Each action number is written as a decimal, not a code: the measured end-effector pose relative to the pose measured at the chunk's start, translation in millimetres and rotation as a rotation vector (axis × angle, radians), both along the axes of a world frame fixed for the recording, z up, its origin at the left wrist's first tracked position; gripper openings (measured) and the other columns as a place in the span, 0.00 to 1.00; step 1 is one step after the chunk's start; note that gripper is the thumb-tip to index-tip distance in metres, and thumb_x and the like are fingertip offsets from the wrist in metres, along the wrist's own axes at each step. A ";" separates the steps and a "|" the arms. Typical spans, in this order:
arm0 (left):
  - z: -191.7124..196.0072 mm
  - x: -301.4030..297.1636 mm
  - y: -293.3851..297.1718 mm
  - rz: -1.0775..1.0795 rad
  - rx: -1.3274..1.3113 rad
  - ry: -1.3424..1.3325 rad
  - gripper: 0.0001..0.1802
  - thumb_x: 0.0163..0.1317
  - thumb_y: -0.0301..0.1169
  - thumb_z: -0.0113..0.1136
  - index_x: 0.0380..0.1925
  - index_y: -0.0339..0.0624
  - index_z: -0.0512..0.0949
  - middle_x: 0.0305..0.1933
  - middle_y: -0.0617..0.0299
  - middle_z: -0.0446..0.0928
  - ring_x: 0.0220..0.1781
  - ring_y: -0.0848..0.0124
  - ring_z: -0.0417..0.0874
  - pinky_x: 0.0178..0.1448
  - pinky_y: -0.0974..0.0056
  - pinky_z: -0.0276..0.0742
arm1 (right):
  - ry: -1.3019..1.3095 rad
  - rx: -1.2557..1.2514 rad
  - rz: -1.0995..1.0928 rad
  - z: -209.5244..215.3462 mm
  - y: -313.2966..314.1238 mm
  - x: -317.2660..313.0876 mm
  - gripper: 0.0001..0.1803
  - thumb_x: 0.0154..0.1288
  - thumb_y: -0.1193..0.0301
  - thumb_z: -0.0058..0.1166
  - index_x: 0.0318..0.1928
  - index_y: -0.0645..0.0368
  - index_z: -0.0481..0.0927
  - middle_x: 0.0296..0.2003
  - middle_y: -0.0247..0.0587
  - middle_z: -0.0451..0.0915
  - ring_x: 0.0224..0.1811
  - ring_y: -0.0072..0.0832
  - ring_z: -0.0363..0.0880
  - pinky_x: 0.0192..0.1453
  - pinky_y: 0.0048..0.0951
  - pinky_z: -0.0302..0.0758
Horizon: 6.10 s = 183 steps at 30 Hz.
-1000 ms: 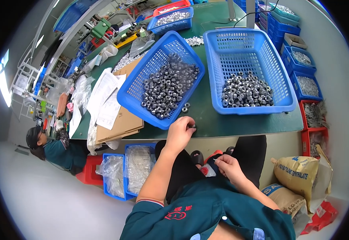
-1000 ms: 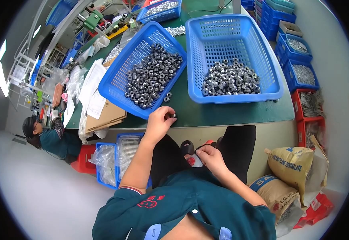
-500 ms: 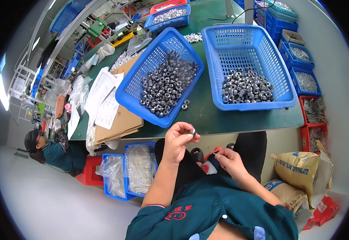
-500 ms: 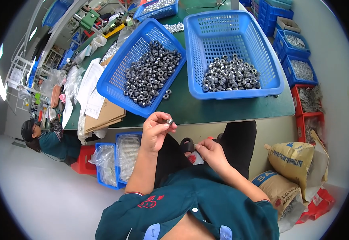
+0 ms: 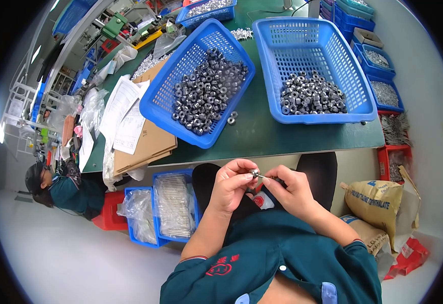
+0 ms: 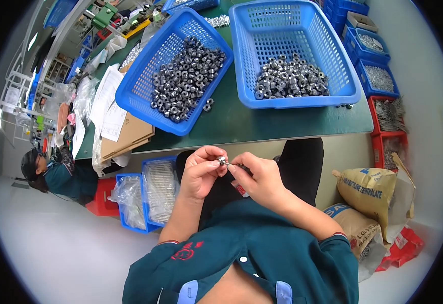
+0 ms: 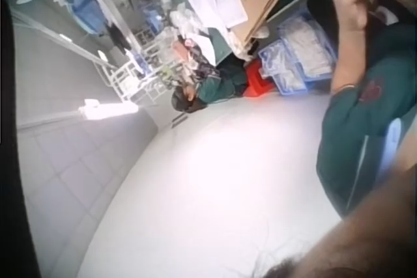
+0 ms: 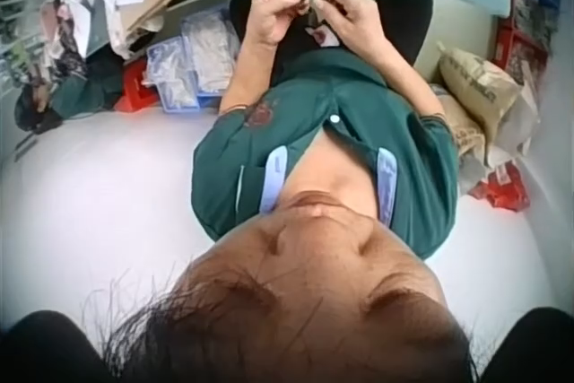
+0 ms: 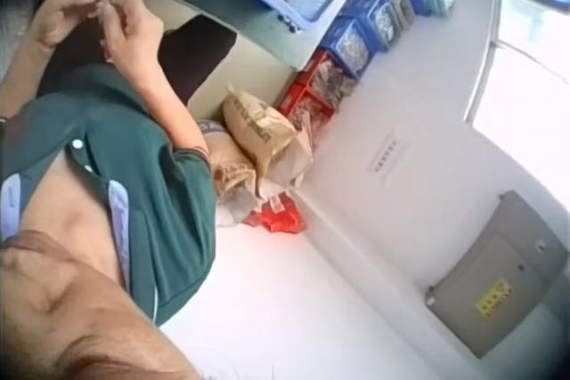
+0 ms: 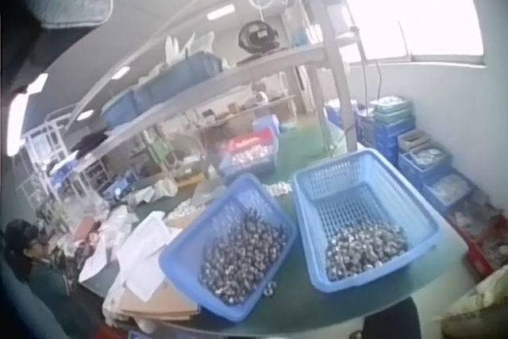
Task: Manually inspecting and sorting small metal hardware components from one container to another.
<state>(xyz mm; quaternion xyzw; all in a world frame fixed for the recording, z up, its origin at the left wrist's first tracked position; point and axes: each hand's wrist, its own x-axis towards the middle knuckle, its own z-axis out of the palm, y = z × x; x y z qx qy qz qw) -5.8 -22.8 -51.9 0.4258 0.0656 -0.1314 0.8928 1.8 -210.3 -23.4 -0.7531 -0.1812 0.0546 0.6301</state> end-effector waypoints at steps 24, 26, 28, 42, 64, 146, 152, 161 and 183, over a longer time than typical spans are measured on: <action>11.9 -9.2 -2.9 -0.049 0.380 -0.214 0.11 0.59 0.18 0.60 0.43 0.34 0.80 0.36 0.63 0.80 0.37 0.78 0.81 0.40 0.74 0.79 | -0.584 -0.208 -0.096 -16.0 -2.2 1.6 0.05 0.58 0.75 0.60 0.30 0.61 0.76 0.20 0.42 0.78 0.20 0.34 0.77 0.25 0.30 0.73; 11.5 -8.4 -3.1 -0.013 0.468 -0.291 0.11 0.59 0.17 0.59 0.43 0.33 0.80 0.41 0.63 0.79 0.39 0.78 0.81 0.42 0.73 0.79 | -0.289 -0.103 -0.071 -14.9 -1.2 -1.7 0.06 0.60 0.75 0.59 0.29 0.62 0.76 0.20 0.40 0.77 0.20 0.29 0.76 0.24 0.29 0.72; 10.5 -7.8 -2.3 -0.020 0.493 -0.322 0.11 0.59 0.16 0.59 0.43 0.33 0.80 0.42 0.62 0.79 0.40 0.78 0.80 0.43 0.73 0.79 | 0.222 0.074 -0.006 -10.0 -0.9 -2.4 0.08 0.66 0.72 0.56 0.30 0.63 0.76 0.16 0.33 0.72 0.17 0.17 0.68 0.22 0.25 0.68; 3.0 0.7 2.7 0.115 -0.187 0.061 0.11 0.55 0.18 0.53 0.39 0.37 0.76 0.39 0.55 0.78 0.37 0.68 0.80 0.40 0.67 0.76 | 0.650 0.436 0.022 -7.3 -2.1 -0.6 0.09 0.68 0.68 0.54 0.38 0.63 0.77 0.19 0.28 0.70 0.19 0.12 0.66 0.28 0.19 0.77; 5.6 -3.6 -14.1 0.116 0.279 -0.115 0.10 0.56 0.16 0.59 0.40 0.30 0.78 0.36 0.55 0.81 0.34 0.70 0.82 0.42 0.67 0.81 | -0.436 -0.095 -0.093 -19.8 -1.5 11.2 0.03 0.57 0.78 0.59 0.30 0.62 0.77 0.21 0.43 0.77 0.21 0.34 0.78 0.26 0.31 0.74; -5.3 23.9 -6.0 0.076 0.375 -0.347 0.15 0.55 0.15 0.64 0.41 0.39 0.75 0.39 0.63 0.79 0.39 0.77 0.80 0.45 0.71 0.78 | 0.160 0.068 -0.081 -34.6 -30.8 3.3 0.07 0.67 0.72 0.55 0.40 0.65 0.79 0.28 0.36 0.80 0.29 0.17 0.74 0.33 0.22 0.71; -12.2 -0.1 -8.0 0.012 0.187 -0.275 0.18 0.55 0.16 0.64 0.45 0.39 0.73 0.40 0.59 0.78 0.38 0.73 0.82 0.39 0.72 0.81 | -0.154 -0.086 -0.021 -9.2 -14.7 5.1 0.03 0.62 0.75 0.58 0.35 0.61 0.79 0.24 0.41 0.81 0.26 0.33 0.83 0.31 0.29 0.77; -4.0 -18.6 0.4 -0.013 0.412 -0.333 0.18 0.55 0.15 0.65 0.46 0.38 0.75 0.39 0.61 0.78 0.39 0.76 0.81 0.44 0.71 0.80 | -0.632 -0.368 0.021 -8.0 -10.3 -1.4 0.05 0.54 0.75 0.62 0.31 0.60 0.79 0.21 0.39 0.78 0.20 0.38 0.76 0.25 0.28 0.72; 1.1 -22.4 -5.1 -0.076 0.546 -0.363 0.21 0.57 0.16 0.62 0.51 0.39 0.75 0.42 0.63 0.77 0.40 0.78 0.80 0.38 0.73 0.78 | 0.585 0.179 0.101 -22.3 -13.2 -14.4 0.09 0.70 0.67 0.53 0.38 0.61 0.78 0.24 0.25 0.72 0.24 0.12 0.66 0.28 0.18 0.64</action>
